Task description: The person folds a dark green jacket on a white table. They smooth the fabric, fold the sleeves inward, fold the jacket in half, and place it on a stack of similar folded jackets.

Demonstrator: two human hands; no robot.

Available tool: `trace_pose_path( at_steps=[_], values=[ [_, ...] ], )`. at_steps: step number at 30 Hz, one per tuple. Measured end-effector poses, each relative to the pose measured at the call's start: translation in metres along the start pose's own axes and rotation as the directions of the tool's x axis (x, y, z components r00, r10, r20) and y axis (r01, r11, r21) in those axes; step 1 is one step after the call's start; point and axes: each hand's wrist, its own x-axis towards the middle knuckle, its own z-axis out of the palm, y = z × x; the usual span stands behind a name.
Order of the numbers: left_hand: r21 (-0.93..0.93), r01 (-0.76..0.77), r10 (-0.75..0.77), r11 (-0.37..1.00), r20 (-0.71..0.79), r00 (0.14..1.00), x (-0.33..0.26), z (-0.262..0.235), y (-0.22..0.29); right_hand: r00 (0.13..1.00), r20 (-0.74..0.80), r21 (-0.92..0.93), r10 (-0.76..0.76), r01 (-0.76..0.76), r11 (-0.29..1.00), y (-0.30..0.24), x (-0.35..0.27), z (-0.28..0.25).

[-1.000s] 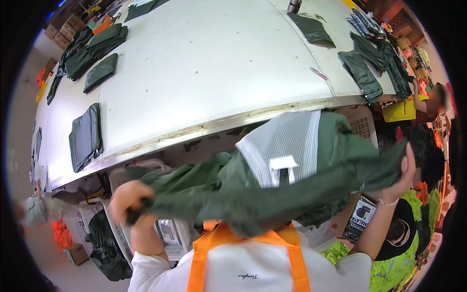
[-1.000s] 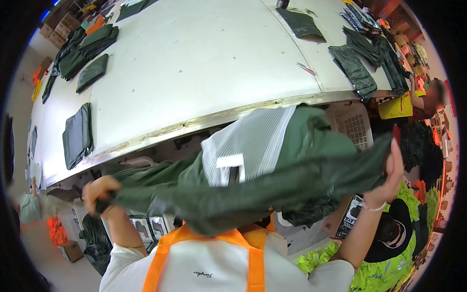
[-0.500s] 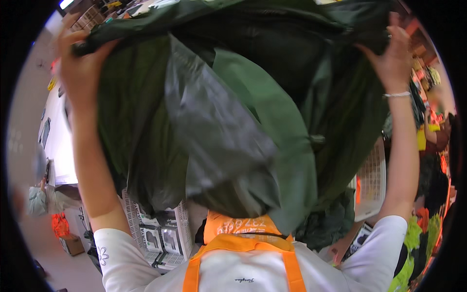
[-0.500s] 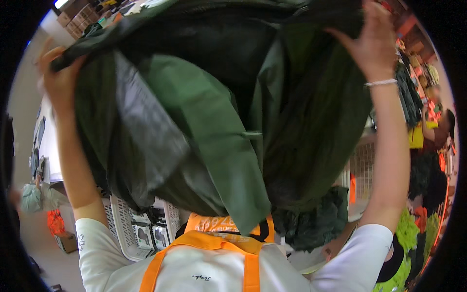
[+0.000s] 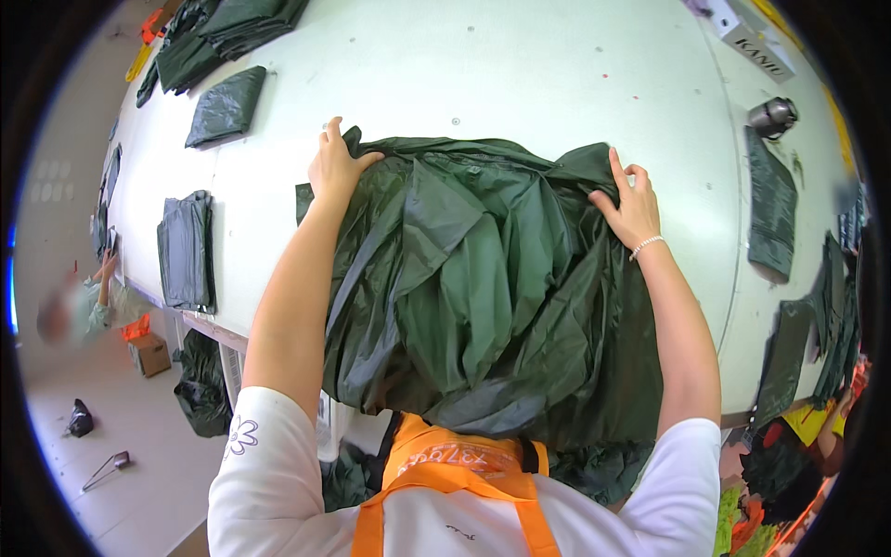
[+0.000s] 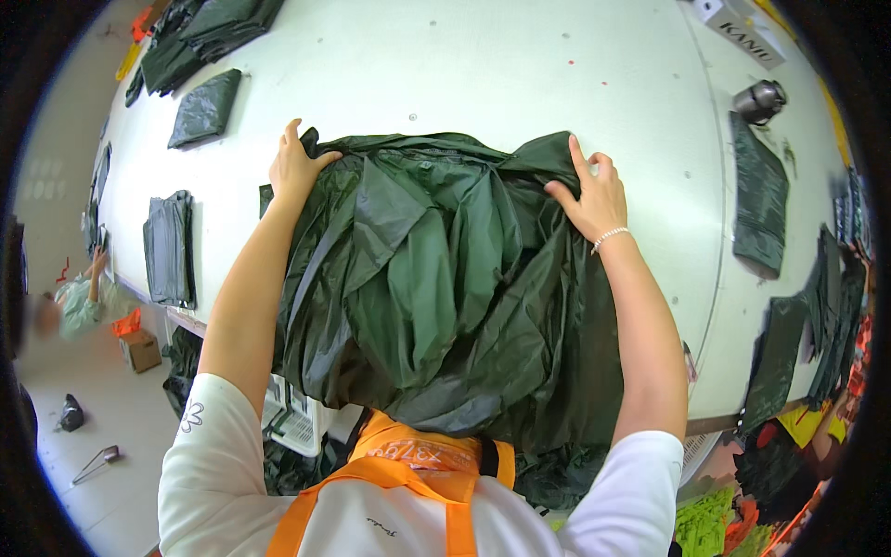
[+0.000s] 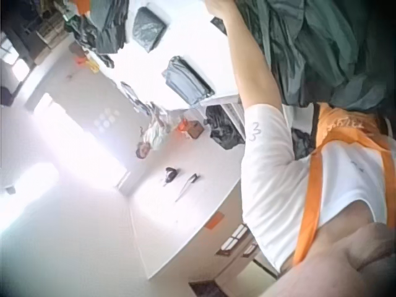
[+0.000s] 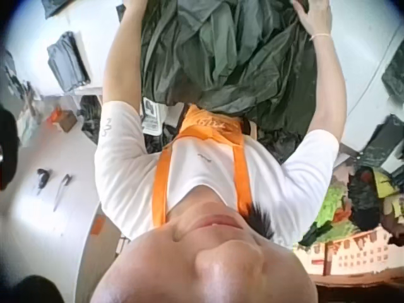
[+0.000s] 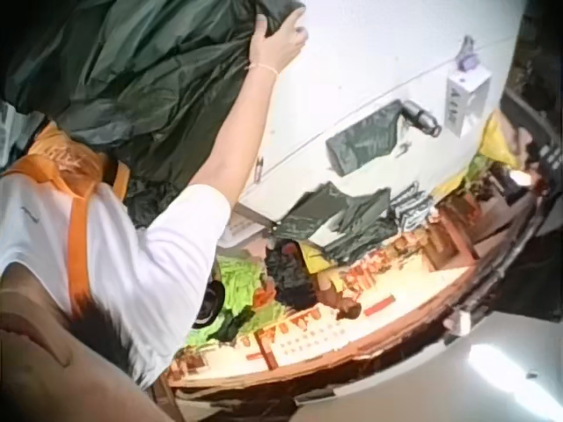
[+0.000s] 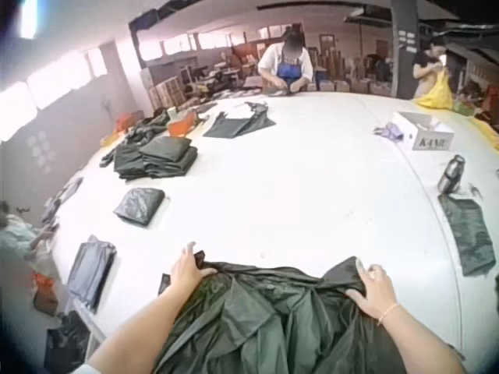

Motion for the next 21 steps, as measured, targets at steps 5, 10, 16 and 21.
trace_pose_path(
  at_steps=[5, 10, 16, 21],
  values=[
    [-0.073, -0.053, 0.048, 0.996, -0.068, 0.997, 0.004, 0.059, -0.017, 0.991, -0.130, -0.048, 0.017, -0.024, 0.999, 0.006, 0.002, 0.025],
    [0.100, -0.042, 0.055, 0.994, -0.129, 0.990, 0.009, 0.063, -0.015, 0.995, -0.062, -0.140, 0.074, -0.082, 0.987, 0.000, 0.007, 0.021],
    [-0.326, -0.116, 0.133, 0.938, 0.029, 0.991, -0.064, -0.045, 0.010, 0.963, -0.115, 0.338, 0.243, -0.192, 0.921, -0.058, -0.051, -0.070],
    [-0.188, -0.278, 0.319, 0.942, 0.762, 0.564, -0.219, -0.082, 0.000, 0.469, 0.878, 0.405, 0.098, -0.835, 0.372, -0.157, -0.194, -0.084]
  ],
)
